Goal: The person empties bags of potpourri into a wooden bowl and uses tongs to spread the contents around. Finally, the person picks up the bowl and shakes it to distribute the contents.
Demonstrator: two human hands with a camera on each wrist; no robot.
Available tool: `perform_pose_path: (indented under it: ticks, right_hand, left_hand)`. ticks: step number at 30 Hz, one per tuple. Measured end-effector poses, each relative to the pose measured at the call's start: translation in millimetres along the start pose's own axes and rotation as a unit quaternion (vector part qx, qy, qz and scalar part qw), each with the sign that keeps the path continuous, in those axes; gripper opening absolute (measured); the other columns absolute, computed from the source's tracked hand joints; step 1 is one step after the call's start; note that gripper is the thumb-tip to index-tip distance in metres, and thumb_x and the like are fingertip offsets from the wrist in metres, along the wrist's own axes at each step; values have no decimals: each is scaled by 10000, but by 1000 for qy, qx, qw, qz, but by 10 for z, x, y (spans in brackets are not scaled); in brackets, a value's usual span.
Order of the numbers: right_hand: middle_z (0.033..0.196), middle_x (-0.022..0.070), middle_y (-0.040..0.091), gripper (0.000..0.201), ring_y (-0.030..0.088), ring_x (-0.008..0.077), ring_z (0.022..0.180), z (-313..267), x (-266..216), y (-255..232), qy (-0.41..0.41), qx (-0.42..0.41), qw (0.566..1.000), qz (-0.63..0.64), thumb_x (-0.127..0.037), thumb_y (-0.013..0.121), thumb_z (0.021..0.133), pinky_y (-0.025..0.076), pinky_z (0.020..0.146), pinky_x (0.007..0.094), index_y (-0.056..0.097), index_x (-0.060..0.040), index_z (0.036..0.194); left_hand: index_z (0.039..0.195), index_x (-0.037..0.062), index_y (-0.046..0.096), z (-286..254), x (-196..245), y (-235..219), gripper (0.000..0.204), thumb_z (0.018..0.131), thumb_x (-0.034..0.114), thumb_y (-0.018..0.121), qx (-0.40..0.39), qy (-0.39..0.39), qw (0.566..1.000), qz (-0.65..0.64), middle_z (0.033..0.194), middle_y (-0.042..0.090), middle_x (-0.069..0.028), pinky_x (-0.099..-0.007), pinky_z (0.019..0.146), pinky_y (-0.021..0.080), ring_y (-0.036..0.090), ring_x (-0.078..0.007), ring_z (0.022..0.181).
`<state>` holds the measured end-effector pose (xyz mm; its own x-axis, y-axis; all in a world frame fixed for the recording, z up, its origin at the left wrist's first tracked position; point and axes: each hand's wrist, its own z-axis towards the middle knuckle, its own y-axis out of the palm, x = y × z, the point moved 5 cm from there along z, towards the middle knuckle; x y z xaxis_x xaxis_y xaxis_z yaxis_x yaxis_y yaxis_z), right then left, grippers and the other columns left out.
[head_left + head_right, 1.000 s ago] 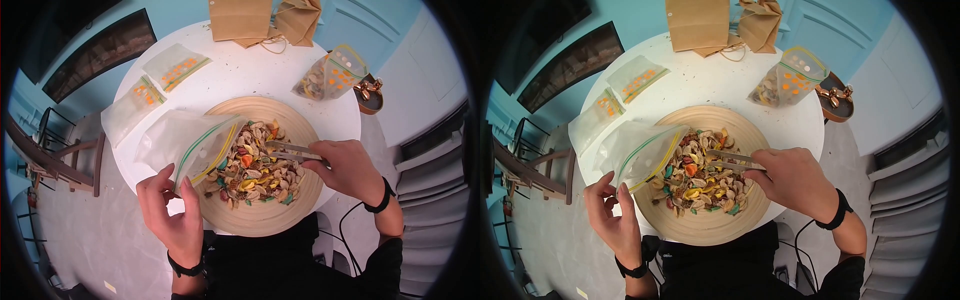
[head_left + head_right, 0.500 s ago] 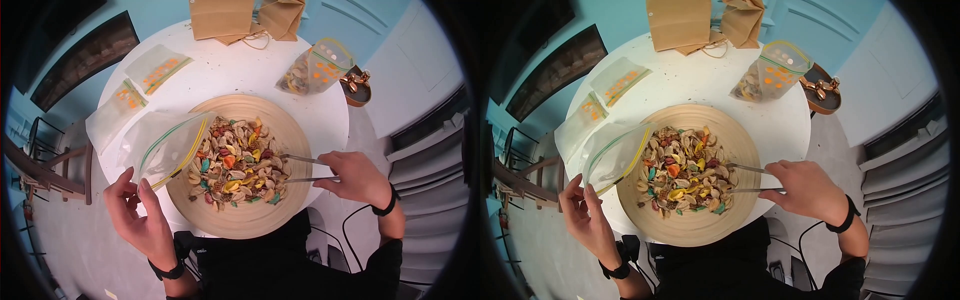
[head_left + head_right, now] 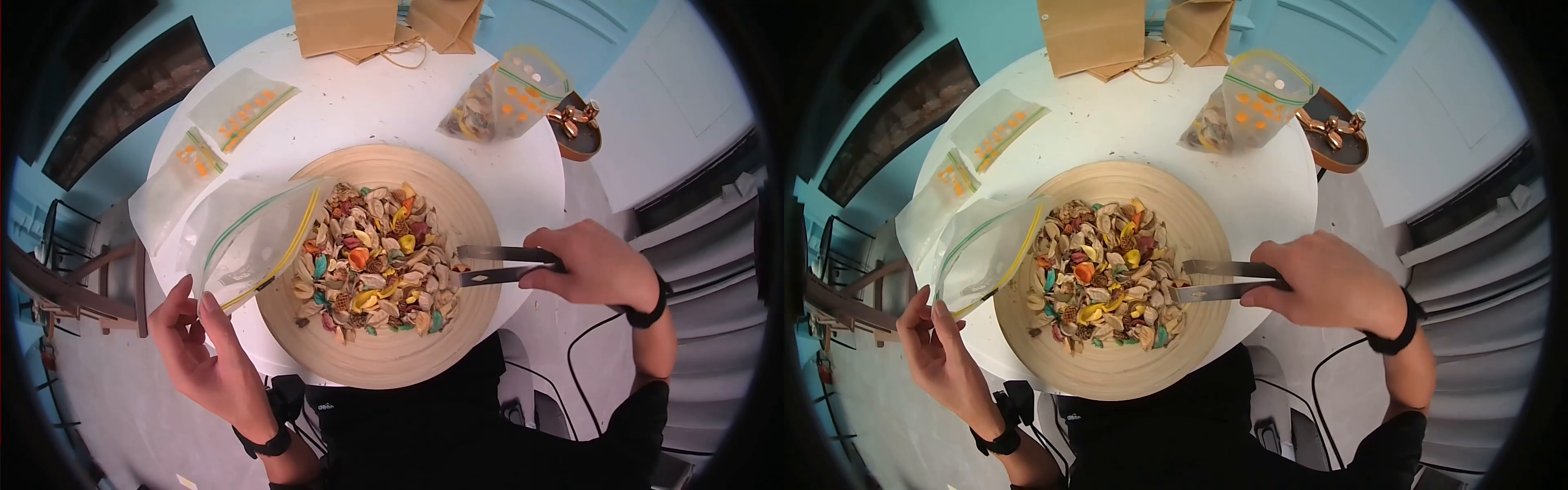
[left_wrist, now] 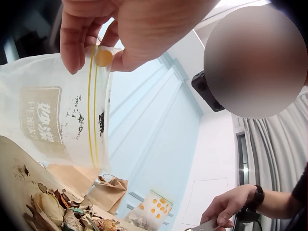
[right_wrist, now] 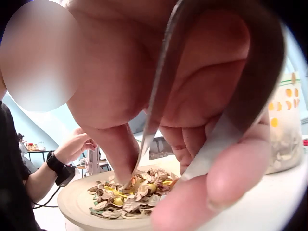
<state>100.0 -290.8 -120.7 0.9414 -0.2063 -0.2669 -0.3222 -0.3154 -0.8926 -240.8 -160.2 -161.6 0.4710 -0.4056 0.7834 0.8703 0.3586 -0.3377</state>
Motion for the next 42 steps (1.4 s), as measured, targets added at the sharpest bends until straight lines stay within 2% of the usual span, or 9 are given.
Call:
perform_pose_path:
  ticks: [5, 8, 11, 13, 20, 24, 29, 39, 42]
  right_hand:
    - [658, 172, 649, 374, 654, 380, 646, 197, -44, -16, -1, -12, 999, 34, -373, 722, 911, 500, 612, 441, 683, -7, 980]
    - [661, 172, 653, 386, 655, 378, 656, 202, -85, -84, -9, 58, 998, 38, -379, 705, 924, 497, 611, 435, 689, 3, 977]
    - [677, 177, 657, 389, 661, 360, 669, 119, -14, -155, 5, 35, 998, 46, -380, 688, 940, 499, 623, 426, 703, 8, 967]
    - [641, 147, 636, 348, 639, 299, 594, 68, 90, -122, 17, -54, 998, 27, -342, 698, 948, 485, 589, 382, 713, -11, 1056]
    - [645, 140, 619, 456, 616, 264, 596, 231, 10, -97, 82, -194, 977, -10, -420, 597, 1017, 488, 599, 371, 719, 15, 958]
    - [630, 80, 581, 570, 578, 170, 578, 508, -122, 64, 77, -203, 974, 67, -499, 542, 1033, 489, 584, 336, 700, 39, 930]
    - [626, 78, 594, 609, 615, 185, 559, 708, -227, 250, 46, -195, 968, 150, -522, 524, 1009, 490, 540, 329, 684, 42, 843]
    - [654, 23, 635, 466, 625, 121, 579, 786, -313, 360, 55, -232, 953, 185, -442, 619, 993, 477, 537, 269, 672, -6, 837]
    - [622, 14, 622, 410, 609, 115, 548, 810, -294, 400, 53, -232, 950, 202, -383, 639, 990, 474, 531, 268, 671, -9, 826]
  left_hand:
    - [1169, -39, 636, -25, -5, 36, 210, 964, 10, 639, -1, -20, 999, -24, 958, 547, -47, -251, 758, 481, 518, -121, 865]
    - [1168, -39, 637, -43, -19, 20, 210, 963, 7, 638, 7, -23, 999, -46, 957, 545, -49, -254, 758, 480, 520, -120, 863]
    - [1169, -39, 637, -51, 11, -8, 210, 965, 11, 637, 7, -9, 1000, -21, 964, 552, -51, -262, 762, 482, 525, -120, 864]
    - [1205, -3, 646, -51, 12, -9, 246, 1020, 159, 632, 9, 4, 1000, 3, 921, 574, 3, -238, 748, 482, 548, -71, 836]
    - [1186, -2, 656, -56, 37, -22, 238, 1014, 161, 640, 18, 4, 1000, 10, 910, 580, 3, -233, 725, 479, 546, -67, 827]
    - [1165, -29, 646, -77, 67, -36, 212, 961, 26, 652, 14, -18, 1000, -2, 942, 580, -45, -246, 730, 466, 537, -100, 806]
    - [1152, -28, 652, -90, 67, -9, 202, 955, 19, 652, 21, -18, 1000, -12, 935, 578, -41, -247, 720, 466, 538, -100, 796]
    - [1176, -21, 651, -128, 271, 128, 265, 911, -9, 650, -44, 18, 999, 15, 813, 508, -20, -234, 615, 445, 506, -81, 668]
    - [1251, 1, 629, -128, 309, 190, 404, 849, -37, 620, -121, -15, 992, 35, 800, 487, -28, -245, 565, 435, 486, -92, 608]
